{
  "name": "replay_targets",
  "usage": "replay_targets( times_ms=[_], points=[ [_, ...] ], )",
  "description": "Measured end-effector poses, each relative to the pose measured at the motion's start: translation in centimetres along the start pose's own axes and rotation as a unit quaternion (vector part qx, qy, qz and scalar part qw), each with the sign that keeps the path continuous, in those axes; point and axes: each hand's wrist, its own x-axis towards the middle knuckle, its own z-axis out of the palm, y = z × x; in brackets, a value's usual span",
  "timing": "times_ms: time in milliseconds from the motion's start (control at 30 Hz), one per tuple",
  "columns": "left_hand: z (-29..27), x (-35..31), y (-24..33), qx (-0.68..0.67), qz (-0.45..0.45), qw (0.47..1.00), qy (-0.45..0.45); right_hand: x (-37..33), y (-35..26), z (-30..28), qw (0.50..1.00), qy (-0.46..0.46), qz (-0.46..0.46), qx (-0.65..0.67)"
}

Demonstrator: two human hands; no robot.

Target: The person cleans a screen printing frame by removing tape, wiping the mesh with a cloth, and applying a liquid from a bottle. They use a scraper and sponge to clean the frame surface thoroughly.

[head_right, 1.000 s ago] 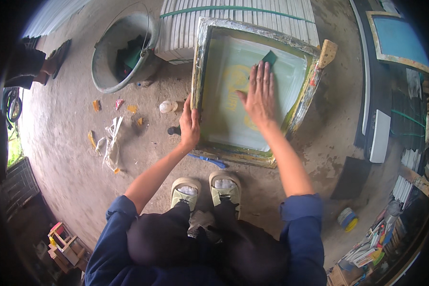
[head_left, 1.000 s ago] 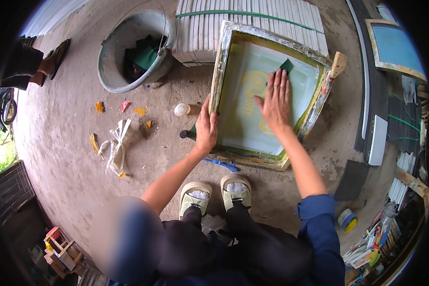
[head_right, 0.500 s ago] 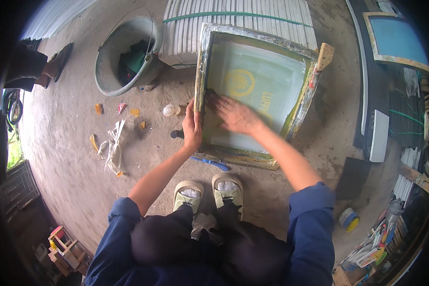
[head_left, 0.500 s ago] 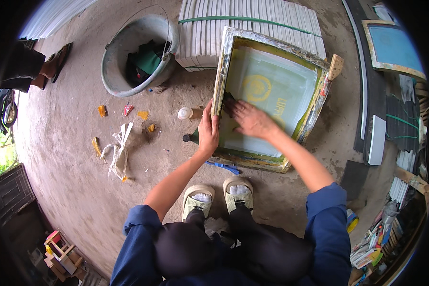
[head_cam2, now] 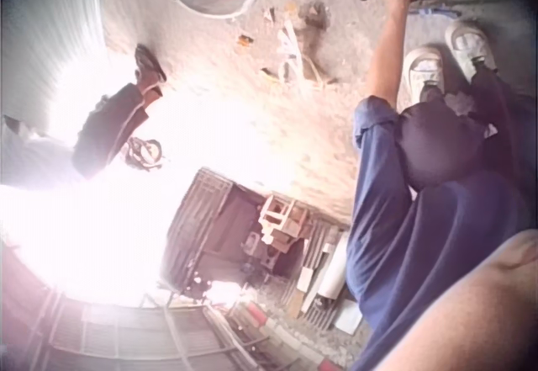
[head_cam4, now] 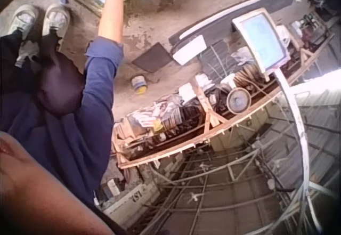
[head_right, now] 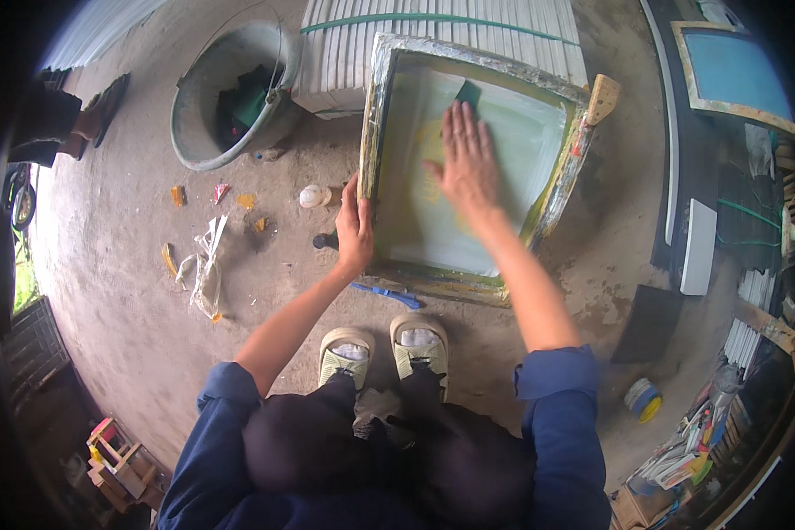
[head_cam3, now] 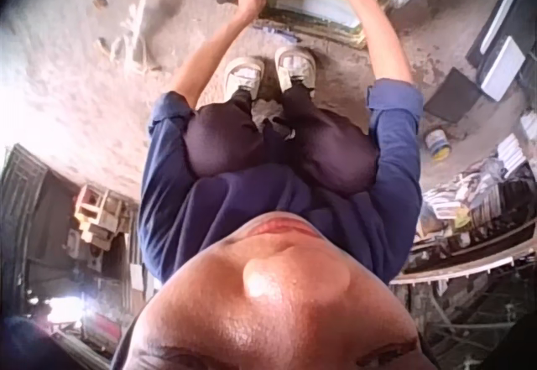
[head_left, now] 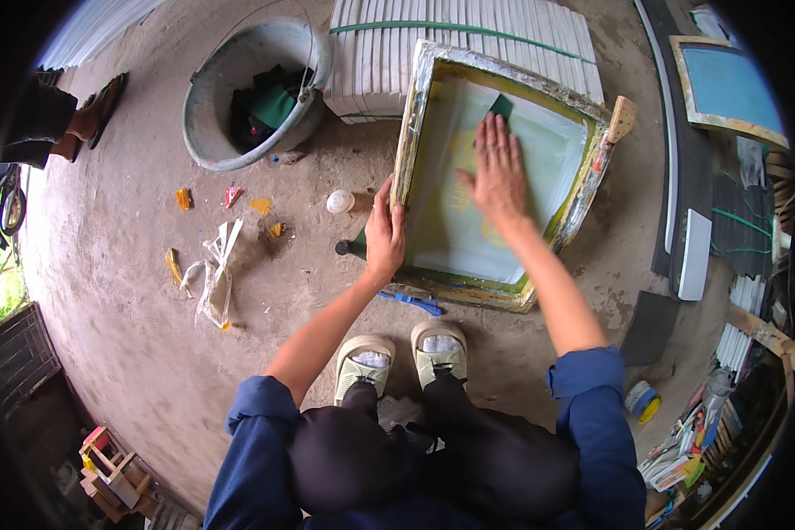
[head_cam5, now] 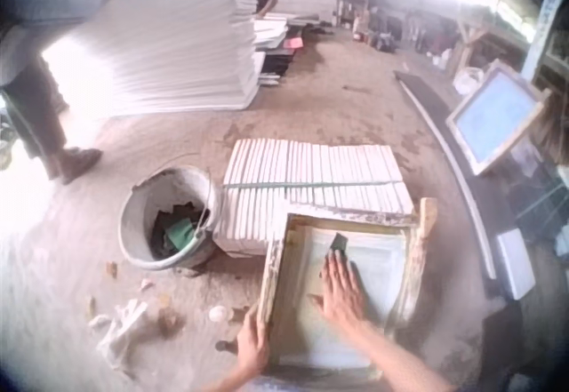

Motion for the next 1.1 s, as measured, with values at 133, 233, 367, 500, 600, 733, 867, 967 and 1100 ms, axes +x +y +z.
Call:
replay_targets(
  times_ms=[133,233,367,500,600,733,867,967,1100],
  points=[
    [0.1,0.1,-0.7,0.002,0.01,1.0,-0.008,-3.4,-1.8,-0.4,0.904,-0.217,-0.342,0.136],
    [-0.1,0.0,-1.0,0.009,0.024,1.0,-0.007,0.0,1.6,0.0,0.981,-0.063,-0.162,0.085],
    [-0.2,-0.1,-0.9,-0.013,-0.023,0.999,-0.028,-1.7,0.1,-0.5,0.988,-0.085,-0.08,0.103],
    [-0.1,0.1,-0.8,-0.037,-0.053,0.997,-0.041,-3.7,1.6,0.1,0.969,-0.135,-0.186,0.086],
    [-0.3,0.1,0.5,-0.025,-0.092,0.994,-0.061,-3.0,2.9,-0.8,0.995,-0.078,0.05,0.043],
    [-0.2,0.3,-0.8,-0.028,-0.023,0.999,-0.026,-6.2,0.4,-0.7,0.96,-0.204,-0.188,0.035],
    [-0.1,0.0,-0.1,-0.018,-0.039,0.999,-0.033,-7.1,3.8,-0.3,0.993,-0.093,0.007,0.071],
    [0.1,-0.1,-0.3,0.0,-0.013,1.0,-0.019,-6.2,0.6,-0.5,0.979,-0.156,0.123,-0.052],
    [0.1,0.5,-0.7,-0.01,0.006,1.0,-0.014,-8.7,-0.5,0.0,0.975,-0.189,-0.088,0.077]
  ],
)
